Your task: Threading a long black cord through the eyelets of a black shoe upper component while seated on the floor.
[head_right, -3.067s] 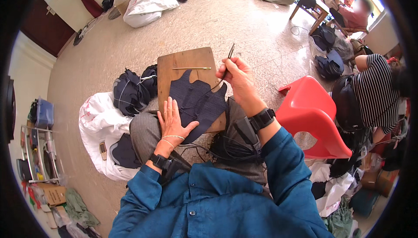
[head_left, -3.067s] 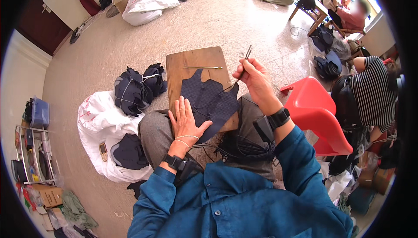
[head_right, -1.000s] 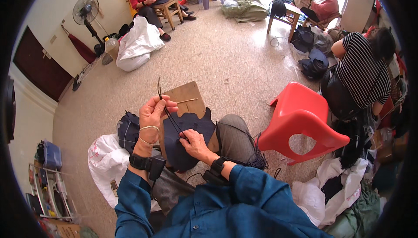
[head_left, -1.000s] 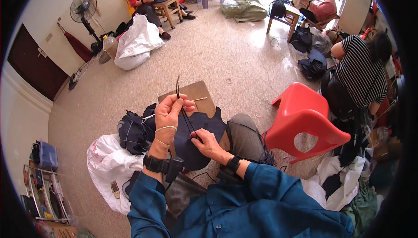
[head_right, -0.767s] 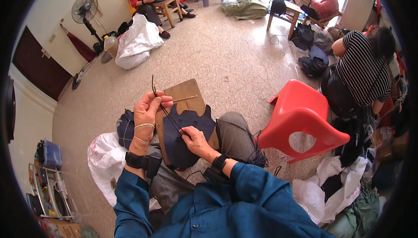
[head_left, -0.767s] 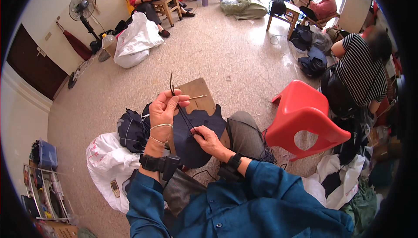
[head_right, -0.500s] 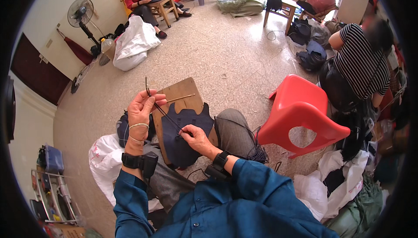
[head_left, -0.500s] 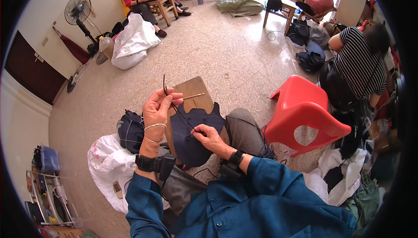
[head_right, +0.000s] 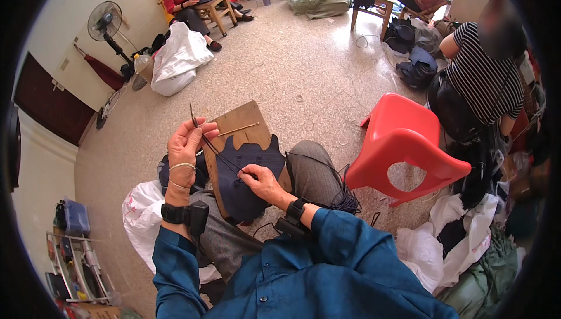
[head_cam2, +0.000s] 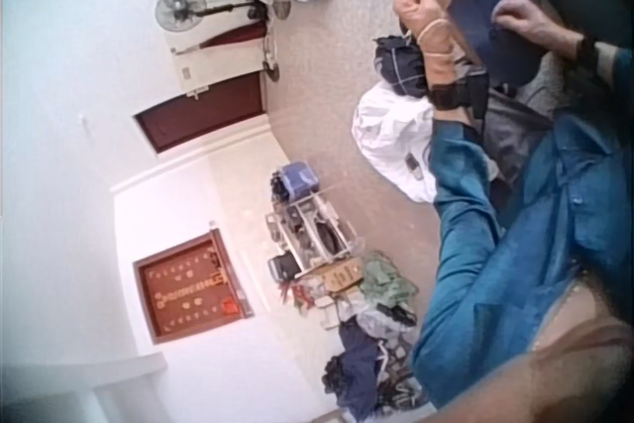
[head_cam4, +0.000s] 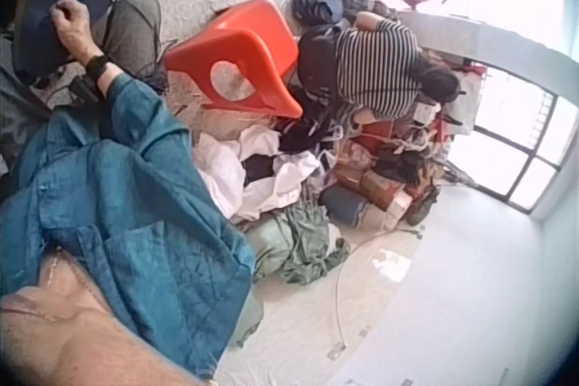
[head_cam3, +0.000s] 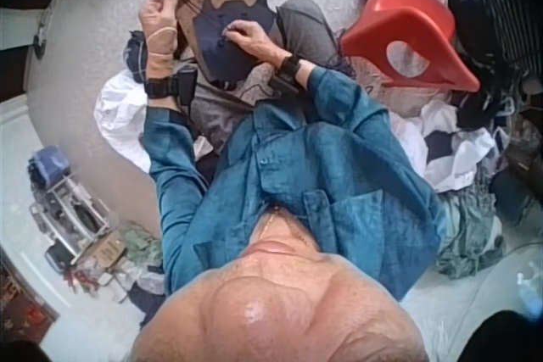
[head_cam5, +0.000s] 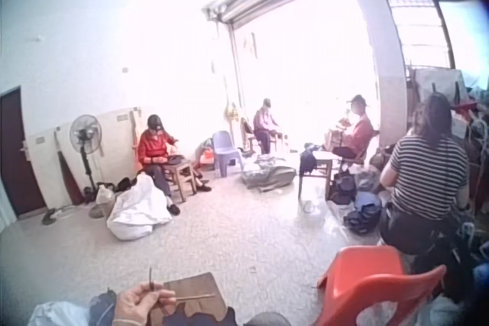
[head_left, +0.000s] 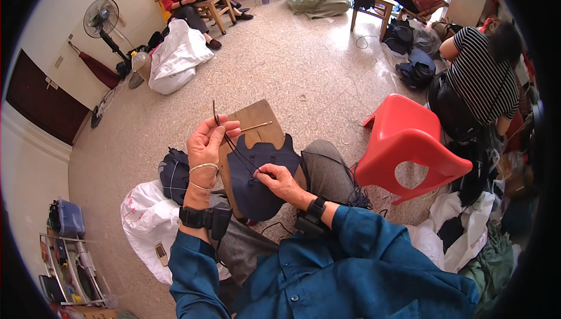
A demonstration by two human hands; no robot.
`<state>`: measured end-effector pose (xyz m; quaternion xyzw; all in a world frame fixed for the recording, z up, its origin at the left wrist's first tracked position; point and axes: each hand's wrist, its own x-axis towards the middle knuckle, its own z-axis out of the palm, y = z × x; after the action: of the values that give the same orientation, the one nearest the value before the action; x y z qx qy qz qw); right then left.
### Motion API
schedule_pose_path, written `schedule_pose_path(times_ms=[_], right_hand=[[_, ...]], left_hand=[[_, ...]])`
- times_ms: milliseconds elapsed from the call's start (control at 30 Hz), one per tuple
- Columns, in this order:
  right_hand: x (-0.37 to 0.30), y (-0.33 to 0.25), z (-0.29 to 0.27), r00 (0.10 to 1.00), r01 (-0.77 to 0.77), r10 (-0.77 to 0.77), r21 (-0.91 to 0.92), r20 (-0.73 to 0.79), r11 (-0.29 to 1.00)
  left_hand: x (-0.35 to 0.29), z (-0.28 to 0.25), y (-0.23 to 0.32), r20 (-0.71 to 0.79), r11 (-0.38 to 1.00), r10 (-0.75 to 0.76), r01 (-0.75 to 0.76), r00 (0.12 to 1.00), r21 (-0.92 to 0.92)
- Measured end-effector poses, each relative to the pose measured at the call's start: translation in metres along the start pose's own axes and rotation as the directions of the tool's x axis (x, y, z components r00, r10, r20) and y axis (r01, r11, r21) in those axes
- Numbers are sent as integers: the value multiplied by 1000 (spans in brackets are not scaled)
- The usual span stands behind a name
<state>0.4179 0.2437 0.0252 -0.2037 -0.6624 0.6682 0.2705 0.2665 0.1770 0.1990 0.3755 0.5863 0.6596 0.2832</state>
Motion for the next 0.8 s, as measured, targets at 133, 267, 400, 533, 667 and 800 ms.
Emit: schedule_pose_path(times_ms=[133,267,400,533,667,800], right_hand=[[4,-7,2,999,-16,14,-50,-46,999],[5,-1,-5,993,101,-111,-162,-51,982],[0,5,-13,995,57,-74,-212,-72,976],[-7,-3,-15,995,22,-47,-280,-84,960],[-19,-17,-9,990,130,-143,-430,2,894],[-20,-6,-1,960,278,-259,-428,102,860]], left_hand=[[-3,2,-6,-8,1000,-6,6,1000,-2],[2,0,-12,-17,999,33,-33,999,12],[0,0,-18,-2,997,76,-76,997,29],[-6,-6,-29,-52,996,87,-87,995,9],[-20,-14,-73,-109,986,142,-131,984,101],[-66,-44,-152,36,828,-23,-1,999,560]])
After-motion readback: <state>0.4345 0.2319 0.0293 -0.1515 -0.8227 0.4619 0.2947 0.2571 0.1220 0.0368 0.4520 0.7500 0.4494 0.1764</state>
